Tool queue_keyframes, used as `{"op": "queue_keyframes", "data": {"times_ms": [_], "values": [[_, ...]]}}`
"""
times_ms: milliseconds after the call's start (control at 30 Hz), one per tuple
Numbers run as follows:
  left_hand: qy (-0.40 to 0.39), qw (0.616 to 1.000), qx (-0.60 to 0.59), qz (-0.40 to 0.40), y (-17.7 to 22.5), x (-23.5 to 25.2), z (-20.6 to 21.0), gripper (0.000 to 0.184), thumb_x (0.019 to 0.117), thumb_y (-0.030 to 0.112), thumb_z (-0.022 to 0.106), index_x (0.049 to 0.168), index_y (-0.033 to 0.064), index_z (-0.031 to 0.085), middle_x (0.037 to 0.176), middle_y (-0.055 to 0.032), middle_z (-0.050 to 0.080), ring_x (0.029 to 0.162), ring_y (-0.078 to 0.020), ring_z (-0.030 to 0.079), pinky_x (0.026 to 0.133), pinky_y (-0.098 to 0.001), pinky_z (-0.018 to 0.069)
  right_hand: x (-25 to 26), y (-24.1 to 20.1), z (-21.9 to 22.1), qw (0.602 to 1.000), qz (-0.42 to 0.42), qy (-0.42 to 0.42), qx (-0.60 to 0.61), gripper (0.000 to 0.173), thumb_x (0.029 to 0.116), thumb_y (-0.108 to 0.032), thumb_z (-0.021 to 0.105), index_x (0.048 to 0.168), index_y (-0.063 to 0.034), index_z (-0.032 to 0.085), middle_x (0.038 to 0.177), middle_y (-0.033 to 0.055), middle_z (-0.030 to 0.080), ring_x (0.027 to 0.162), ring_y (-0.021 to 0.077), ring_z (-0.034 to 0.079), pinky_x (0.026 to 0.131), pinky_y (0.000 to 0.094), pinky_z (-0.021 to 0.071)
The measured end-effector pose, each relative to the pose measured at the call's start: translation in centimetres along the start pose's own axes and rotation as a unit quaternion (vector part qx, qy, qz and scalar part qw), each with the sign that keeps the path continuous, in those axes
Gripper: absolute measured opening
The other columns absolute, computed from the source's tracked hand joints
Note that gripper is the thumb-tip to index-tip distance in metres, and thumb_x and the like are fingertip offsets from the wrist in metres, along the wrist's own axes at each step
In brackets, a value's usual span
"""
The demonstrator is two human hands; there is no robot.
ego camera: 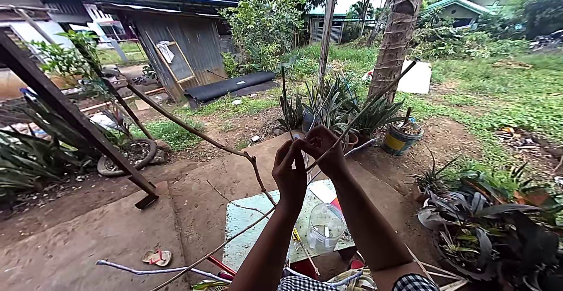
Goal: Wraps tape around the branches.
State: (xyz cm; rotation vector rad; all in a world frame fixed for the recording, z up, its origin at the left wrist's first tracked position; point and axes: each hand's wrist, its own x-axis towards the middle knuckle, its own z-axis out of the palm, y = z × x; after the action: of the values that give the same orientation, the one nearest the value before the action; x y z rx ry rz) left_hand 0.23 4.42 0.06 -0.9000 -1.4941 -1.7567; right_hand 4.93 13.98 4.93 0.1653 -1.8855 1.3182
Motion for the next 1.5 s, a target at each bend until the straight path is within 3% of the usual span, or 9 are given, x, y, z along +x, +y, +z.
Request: {"op": "queue_keyframes", "data": {"times_ms": [67,133,300,567,800,933,1133,1267,1500], "values": [[0.002,0.999,-0.031,-0.027,0.1,0.1,0.0,0.017,0.0958,0.0,0.065,0.11,-0.002,0.075,0.119,-0.0129,0.071,0.106,-0.0106,0.069,0.088,-0.0251,0.0583,-0.2,0.1,-0.1,0.998,-0.038,0.021,-0.036,0.012,0.0879,-0.011,0.077,0.097,-0.0061,0.071,0.107,0.004,0.065,0.096,0.0072,0.062,0.078,0.0214,0.0524],[0.013,0.995,-0.069,-0.073,0.5,0.3,0.0,0.018,0.0925,-0.002,0.067,0.11,-0.0026,0.073,0.112,-0.009,0.072,0.09,-0.0053,0.07,0.08,-0.0218,0.0583,-0.3,0.3,-0.2,0.997,-0.051,0.019,-0.056,0.01,0.0892,-0.012,0.076,0.098,-0.0067,0.076,0.117,0.0055,0.063,0.105,0.0078,0.06,0.084,0.021,0.0522],[0.032,0.963,-0.182,-0.198,1.2,0.8,-0.1,0.025,0.0913,-0.004,0.069,0.108,0.0066,0.054,0.089,0.0002,0.07,0.069,-0.0051,0.067,0.066,-0.0225,0.0586,-0.3,0.6,0.0,0.998,-0.041,0.014,-0.051,0.013,0.0921,-0.009,0.073,0.104,-0.0067,0.078,0.117,0.0065,0.064,0.101,0.0076,0.061,0.081,0.0201,0.0525],[0.029,0.931,-0.264,-0.251,0.7,0.9,-0.4,0.015,0.0907,-0.006,0.069,0.094,0.0069,0.062,0.081,0.0003,0.071,0.072,-0.01,0.07,0.072,-0.0284,0.0616,0.3,0.3,1.3,0.991,0.085,0.003,0.1,0.016,0.0983,-0.007,0.064,0.108,-0.0013,0.075,0.121,0.0033,0.066,0.096,0.0043,0.063,0.081,0.0207,0.0548],[0.022,0.917,-0.295,-0.268,0.3,0.8,-0.5,0.012,0.0907,-0.004,0.07,0.095,0.0052,0.063,0.083,-0.0025,0.07,0.07,-0.0112,0.068,0.07,-0.0289,0.0609,1.3,0.4,1.3,0.884,0.308,-0.093,0.339,0.025,0.1079,-0.021,0.047,0.124,-0.0091,0.062,0.112,0.0033,0.07,0.093,0.0093,0.069,0.075,0.0246,0.0573],[0.022,0.9,-0.314,-0.3,0.4,0.8,-0.6,0.012,0.0905,-0.004,0.07,0.093,0.0056,0.065,0.083,-0.0033,0.069,0.069,-0.0103,0.066,0.067,-0.0266,0.0584,1.4,1.1,0.9,0.824,0.345,-0.133,0.429,0.017,0.1014,-0.023,0.056,0.111,-0.0133,0.067,0.105,0.0038,0.074,0.085,0.0108,0.071,0.07,0.0263,0.0593],[0.017,0.899,-0.312,-0.306,0.8,0.8,-0.7,0.017,0.0887,-0.009,0.069,0.096,0.0059,0.064,0.083,-0.0005,0.068,0.07,-0.0074,0.066,0.067,-0.0242,0.0583,1.9,-0.3,0.3,0.921,0.255,-0.174,0.239,0.015,0.0921,-0.004,0.061,0.105,-0.0108,0.063,0.101,0.0018,0.07,0.08,0.0054,0.065,0.068,0.0215,0.0539],[0.005,0.9,-0.309,-0.307,0.9,0.6,-0.8,0.022,0.0853,-0.01,0.072,0.098,0.0071,0.066,0.084,-0.0009,0.071,0.067,-0.0066,0.066,0.063,-0.0223,0.0567,2.0,-1.1,-0.1,0.958,0.212,-0.17,0.094,0.017,0.0902,-0.007,0.071,0.106,-0.0076,0.065,0.092,0.0031,0.069,0.068,0.0031,0.06,0.058,0.0188,0.0498],[0.022,0.9,-0.317,-0.298,0.9,0.5,-0.5,0.022,0.0859,-0.009,0.071,0.093,0.0086,0.061,0.083,-0.0007,0.068,0.07,-0.0087,0.066,0.068,-0.0248,0.0583,1.8,-1.1,-0.1,0.979,0.176,-0.101,0.033,0.014,0.0951,-0.011,0.07,0.107,-0.0062,0.073,0.099,0.0049,0.073,0.079,0.0073,0.064,0.071,0.0265,0.0537]]}}
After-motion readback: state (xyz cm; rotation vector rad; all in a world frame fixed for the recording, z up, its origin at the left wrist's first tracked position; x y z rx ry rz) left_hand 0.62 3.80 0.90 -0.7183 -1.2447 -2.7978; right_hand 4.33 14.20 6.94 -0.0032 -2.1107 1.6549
